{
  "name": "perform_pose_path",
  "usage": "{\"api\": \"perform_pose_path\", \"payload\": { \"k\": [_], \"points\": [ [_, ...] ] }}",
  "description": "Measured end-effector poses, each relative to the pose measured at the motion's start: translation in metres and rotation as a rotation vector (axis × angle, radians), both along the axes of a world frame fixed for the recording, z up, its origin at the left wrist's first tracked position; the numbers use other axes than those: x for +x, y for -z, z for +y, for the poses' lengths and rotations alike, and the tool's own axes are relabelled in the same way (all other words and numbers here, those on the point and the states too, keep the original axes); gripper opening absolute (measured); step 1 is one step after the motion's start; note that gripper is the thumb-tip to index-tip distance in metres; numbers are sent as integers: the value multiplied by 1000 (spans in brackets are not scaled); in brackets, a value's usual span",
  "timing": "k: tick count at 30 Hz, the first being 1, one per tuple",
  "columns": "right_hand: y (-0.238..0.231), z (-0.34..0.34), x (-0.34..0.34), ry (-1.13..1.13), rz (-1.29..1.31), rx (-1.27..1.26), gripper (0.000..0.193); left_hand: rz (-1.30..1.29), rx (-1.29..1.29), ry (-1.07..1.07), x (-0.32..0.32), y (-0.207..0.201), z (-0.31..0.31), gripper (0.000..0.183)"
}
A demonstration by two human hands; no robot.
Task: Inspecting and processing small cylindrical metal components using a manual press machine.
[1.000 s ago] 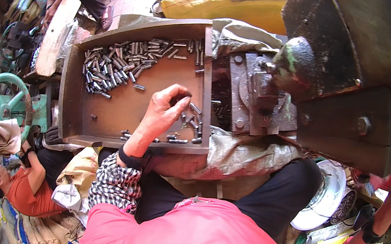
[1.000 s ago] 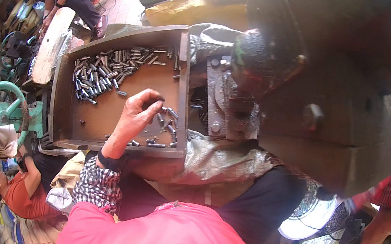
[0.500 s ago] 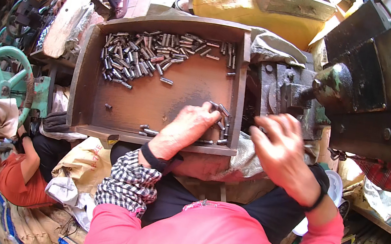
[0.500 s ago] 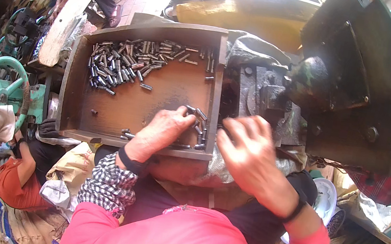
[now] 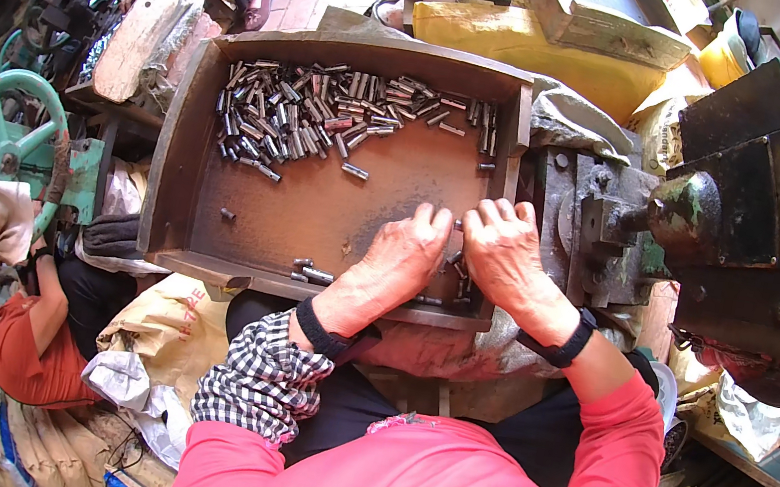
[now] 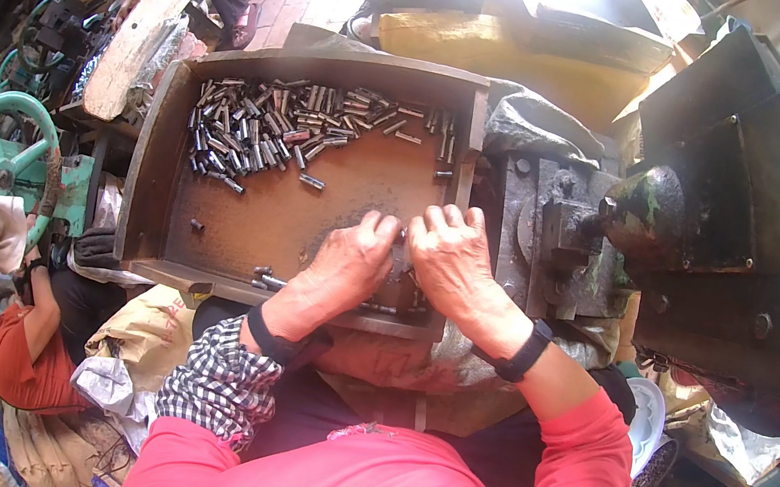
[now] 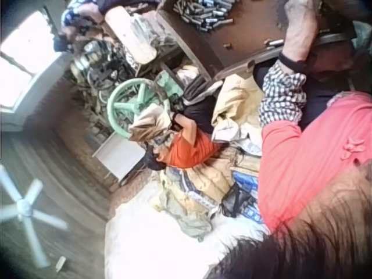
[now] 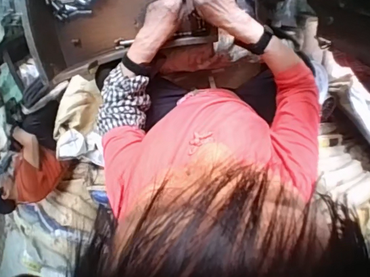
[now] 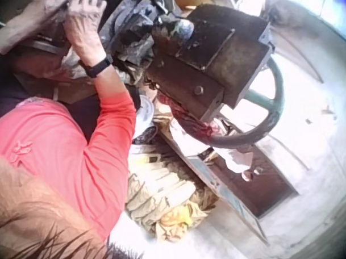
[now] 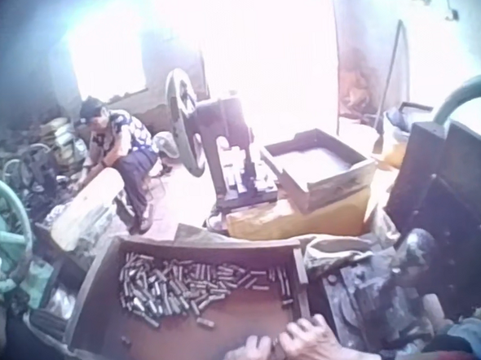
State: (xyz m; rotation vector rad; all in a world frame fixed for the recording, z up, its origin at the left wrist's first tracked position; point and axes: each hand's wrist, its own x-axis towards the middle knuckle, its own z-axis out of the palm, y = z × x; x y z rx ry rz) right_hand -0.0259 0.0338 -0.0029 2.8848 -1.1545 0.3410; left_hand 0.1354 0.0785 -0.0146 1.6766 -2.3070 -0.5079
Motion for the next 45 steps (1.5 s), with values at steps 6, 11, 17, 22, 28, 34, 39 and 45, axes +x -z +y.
{"api": "perform_pose_path", "payload": {
  "k": [6,11,17,22,28,34,39,45],
  "points": [
    [-19,9,-27,95,-590,462,12,534,30,-81,7,-5,-5,23],
    [-13,13,-43,322,-813,964,16,1066,587,-296,-3,-6,-5,17],
    [-17,6,-48,341,-919,1190,17,1348,716,-354,-1,-7,-8,19],
    [-3,8,-47,344,-1143,1359,14,1425,758,-377,-3,-4,-6,21],
    [-4,6,-48,383,-1237,1434,12,1496,774,-360,-2,-6,-6,22],
    [-2,7,-49,388,-1314,1507,15,1452,726,-354,-5,-8,-6,21],
    [-6,4,-51,397,-1347,1564,17,1290,528,-284,-9,-12,-2,20],
    [-9,-2,-57,368,-1312,1715,17,1343,648,-267,-8,-17,-4,20]
  ]
}}
